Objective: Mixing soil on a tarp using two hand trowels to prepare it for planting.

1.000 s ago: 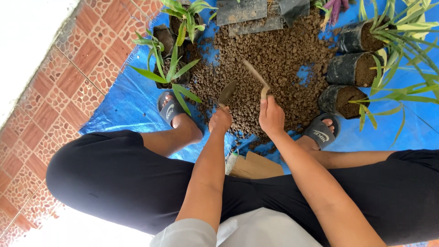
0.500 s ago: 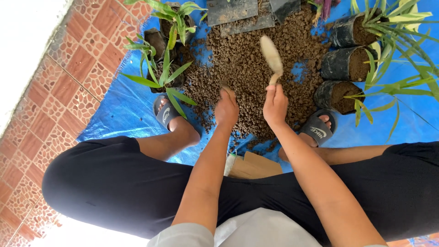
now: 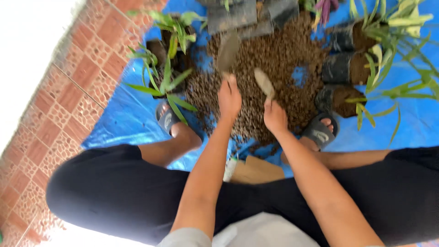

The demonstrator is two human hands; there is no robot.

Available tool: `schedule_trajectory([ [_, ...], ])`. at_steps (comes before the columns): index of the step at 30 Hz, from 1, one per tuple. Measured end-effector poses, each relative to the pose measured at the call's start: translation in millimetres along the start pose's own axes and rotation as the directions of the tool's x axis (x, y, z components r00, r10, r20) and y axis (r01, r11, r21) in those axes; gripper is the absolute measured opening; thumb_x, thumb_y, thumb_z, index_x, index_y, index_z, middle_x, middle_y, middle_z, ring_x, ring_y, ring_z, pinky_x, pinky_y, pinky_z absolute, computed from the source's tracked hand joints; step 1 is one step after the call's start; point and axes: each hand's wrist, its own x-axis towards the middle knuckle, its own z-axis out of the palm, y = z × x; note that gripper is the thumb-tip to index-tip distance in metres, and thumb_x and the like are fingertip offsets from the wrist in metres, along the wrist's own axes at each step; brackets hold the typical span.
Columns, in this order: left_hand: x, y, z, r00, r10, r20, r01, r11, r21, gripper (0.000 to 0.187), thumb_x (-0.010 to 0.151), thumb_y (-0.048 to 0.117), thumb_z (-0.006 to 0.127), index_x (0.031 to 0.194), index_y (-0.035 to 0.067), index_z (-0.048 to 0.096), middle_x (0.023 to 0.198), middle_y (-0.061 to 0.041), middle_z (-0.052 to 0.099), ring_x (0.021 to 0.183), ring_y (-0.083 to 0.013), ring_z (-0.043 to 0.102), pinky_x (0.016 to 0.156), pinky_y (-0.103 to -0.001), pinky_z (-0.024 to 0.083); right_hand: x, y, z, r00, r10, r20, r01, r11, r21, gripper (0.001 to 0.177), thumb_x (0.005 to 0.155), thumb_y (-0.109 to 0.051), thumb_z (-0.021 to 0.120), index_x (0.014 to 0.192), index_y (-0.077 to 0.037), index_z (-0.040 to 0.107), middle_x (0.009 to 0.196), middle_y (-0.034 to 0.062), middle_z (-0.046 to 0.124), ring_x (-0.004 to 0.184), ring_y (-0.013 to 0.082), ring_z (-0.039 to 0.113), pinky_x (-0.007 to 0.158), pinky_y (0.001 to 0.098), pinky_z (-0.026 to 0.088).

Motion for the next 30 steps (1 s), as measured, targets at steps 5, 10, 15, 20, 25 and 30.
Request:
schedule_trajectory([
  [5,11.9,46.9,-1.4,0.922,0.321,-0.216,-0.333,0.943,-0.021,0.052,0.119,0.041,0.034,0.135,-0.007,0.046,0.075,-0.01,0.061,0.057,-0.0114,0.046,0.056,-0.039,0.043,1.6,-20.3,-3.5,0.853,-0.323,-0.409,0.393,0.914,0.098,0.04,0.118,-0.028,0.029,0.124,0.006,0.049,0.069,0.0122,0.056,0.048,0.0232,0.049,0.047,0.0372,0.04],
  [10,19.1,65.3,5.5,0.749,0.589,-0.304,-0.642,0.759,-0.112,0.038,0.125,0.027,0.03,0.136,0.003,0.058,0.058,-0.005,0.051,0.042,-0.0019,0.035,0.045,-0.015,0.037,10.6,45.0,16.9,0.968,0.096,0.233,-0.071,0.991,-0.116,0.066,0.113,-0.048,0.019,0.154,0.0,0.038,0.133,0.0352,0.057,0.113,0.0485,0.065,0.086,0.0637,0.053],
  [15,0.8,63.6,15.1,0.683,0.648,-0.335,-0.696,0.718,-0.029,0.029,0.123,0.025,0.03,0.116,0.011,0.055,0.058,-0.005,0.049,0.041,-0.0072,0.041,0.046,-0.017,0.039,13.1,16.2,2.1,0.988,-0.125,-0.087,0.14,0.969,0.204,0.044,0.114,-0.03,0.032,0.111,0.003,0.06,0.072,0.0149,0.055,0.055,0.0237,0.054,0.049,0.0368,0.041],
  [20,-2.1,-101.7,23.9,0.985,0.094,0.145,-0.17,0.691,0.703,0.053,0.12,0.039,0.035,0.138,-0.006,0.056,0.076,-0.024,0.071,0.054,-0.0262,0.068,0.044,-0.037,0.054,-0.6,-38.0,-28.6,0.827,-0.203,-0.524,0.418,0.846,0.333,0.037,0.118,-0.028,0.026,0.113,-0.003,0.053,0.073,0.0073,0.052,0.052,0.0145,0.045,0.053,0.0297,0.039],
  [25,6.6,-169.1,29.3,0.96,-0.201,0.193,-0.018,0.647,0.763,0.063,0.119,0.051,0.03,0.129,0.001,0.067,0.098,-0.026,0.077,0.085,-0.0405,0.081,0.067,-0.056,0.065,-12.0,-17.4,-29.2,0.781,-0.125,-0.612,0.364,0.887,0.283,0.05,0.116,-0.041,0.017,0.126,-0.002,0.046,0.08,0.0055,0.05,0.055,0.0133,0.043,0.056,0.0287,0.043],
  [30,-7.7,-84.6,-11.1,0.953,-0.272,0.13,0.172,0.845,0.507,0.07,0.123,0.046,0.025,0.163,-0.009,0.04,0.144,-0.033,0.065,0.124,-0.0414,0.072,0.098,-0.061,0.061,24.3,96.1,33.8,0.974,0.09,0.206,-0.097,0.995,0.024,0.063,0.115,-0.044,0.02,0.151,0.005,0.038,0.095,0.0237,0.069,0.061,0.0298,0.063,0.051,0.0451,0.048],
])
